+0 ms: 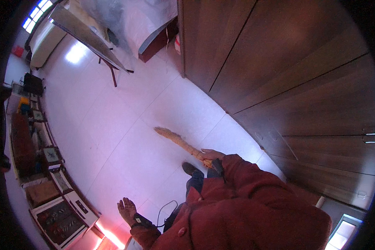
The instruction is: The person sweeps the tiled floor with a broom, moving around furniture and a heater to cover different areas of the room. The person continues sweeping near a doorway and along the base of cabinets and a bed.
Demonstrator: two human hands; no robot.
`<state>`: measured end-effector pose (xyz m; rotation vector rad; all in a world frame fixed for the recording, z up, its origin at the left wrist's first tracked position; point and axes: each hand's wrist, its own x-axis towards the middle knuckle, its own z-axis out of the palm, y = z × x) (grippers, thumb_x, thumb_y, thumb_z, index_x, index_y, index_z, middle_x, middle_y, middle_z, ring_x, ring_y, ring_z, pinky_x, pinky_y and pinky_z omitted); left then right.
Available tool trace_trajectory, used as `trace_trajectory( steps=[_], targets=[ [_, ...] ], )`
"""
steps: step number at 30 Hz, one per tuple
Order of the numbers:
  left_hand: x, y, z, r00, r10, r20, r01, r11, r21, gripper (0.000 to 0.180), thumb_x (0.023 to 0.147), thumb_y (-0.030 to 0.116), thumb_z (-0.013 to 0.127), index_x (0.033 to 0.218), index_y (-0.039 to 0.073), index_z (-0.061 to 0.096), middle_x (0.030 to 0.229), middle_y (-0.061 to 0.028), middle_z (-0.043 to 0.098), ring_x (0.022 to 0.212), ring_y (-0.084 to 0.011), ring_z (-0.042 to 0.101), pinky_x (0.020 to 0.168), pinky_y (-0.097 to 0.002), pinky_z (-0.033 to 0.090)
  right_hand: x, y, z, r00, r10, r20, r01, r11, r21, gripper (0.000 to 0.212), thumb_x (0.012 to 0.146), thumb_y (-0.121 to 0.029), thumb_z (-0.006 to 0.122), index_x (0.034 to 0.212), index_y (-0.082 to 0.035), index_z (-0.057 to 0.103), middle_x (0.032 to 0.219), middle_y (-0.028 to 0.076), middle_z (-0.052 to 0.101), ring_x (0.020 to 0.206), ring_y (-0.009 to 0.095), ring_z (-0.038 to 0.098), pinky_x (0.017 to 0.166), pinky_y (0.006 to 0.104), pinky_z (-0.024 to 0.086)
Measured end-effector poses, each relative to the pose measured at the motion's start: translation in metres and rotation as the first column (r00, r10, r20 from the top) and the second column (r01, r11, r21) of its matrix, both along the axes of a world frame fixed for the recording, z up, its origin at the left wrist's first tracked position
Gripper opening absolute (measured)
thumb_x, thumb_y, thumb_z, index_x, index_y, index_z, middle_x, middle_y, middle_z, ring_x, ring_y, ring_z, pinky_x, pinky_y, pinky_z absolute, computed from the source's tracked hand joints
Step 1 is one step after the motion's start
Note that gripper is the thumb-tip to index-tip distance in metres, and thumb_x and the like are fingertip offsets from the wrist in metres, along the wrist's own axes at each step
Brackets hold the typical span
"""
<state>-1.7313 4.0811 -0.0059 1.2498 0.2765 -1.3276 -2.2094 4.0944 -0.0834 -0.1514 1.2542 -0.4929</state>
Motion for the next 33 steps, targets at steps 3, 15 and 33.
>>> trace_trajectory(
  steps=[3, 15, 33],
  targets=[
    [-0.001, -0.016, 0.0, 1.0, 0.003, -0.021, -0.003, 1.0, 0.009, 0.021, 0.081, 0.031, 0.051, 0.089, 0.012, 0.055, 0.093, -0.0071, 0.057, 0.084, -0.0205, 0.055, 0.072, -0.0353, 0.047, -0.014, -0.012, 0.025, 0.999, -0.047, -0.015, 0.045, 0.993, -0.111, 0.036, 0.078, -0.025, 0.054, 0.106, -0.006, 0.044, 0.074, 0.007, 0.052, 0.053, 0.012, 0.052, 0.044, 0.025, 0.044],
    [-0.043, -0.066, 0.019, 0.971, 0.167, 0.17, -0.186, 0.978, 0.099, 0.033, 0.077, 0.034, 0.055, 0.1, 0.012, 0.047, 0.096, -0.0102, 0.054, 0.089, -0.0229, 0.053, 0.073, -0.0365, 0.046, -0.135, -0.062, -0.092, 0.954, -0.284, 0.096, 0.297, 0.94, -0.17, 0.018, 0.074, -0.019, 0.054, 0.078, -0.004, 0.045, 0.05, 0.012, 0.052, 0.042, 0.022, 0.052, 0.037, 0.034, 0.043],
    [-0.074, -0.133, 0.055, 0.958, 0.27, 0.102, -0.27, 0.963, -0.008, 0.029, 0.076, 0.03, 0.058, 0.095, 0.01, 0.049, 0.095, -0.0092, 0.055, 0.089, -0.0223, 0.053, 0.07, -0.0371, 0.046, -0.079, -0.237, -0.007, 0.959, 0.088, 0.27, -0.052, 0.989, -0.14, 0.025, 0.078, -0.016, 0.049, 0.1, -0.009, 0.04, 0.07, 0.009, 0.05, 0.058, 0.018, 0.054, 0.047, 0.031, 0.047]
  ],
)
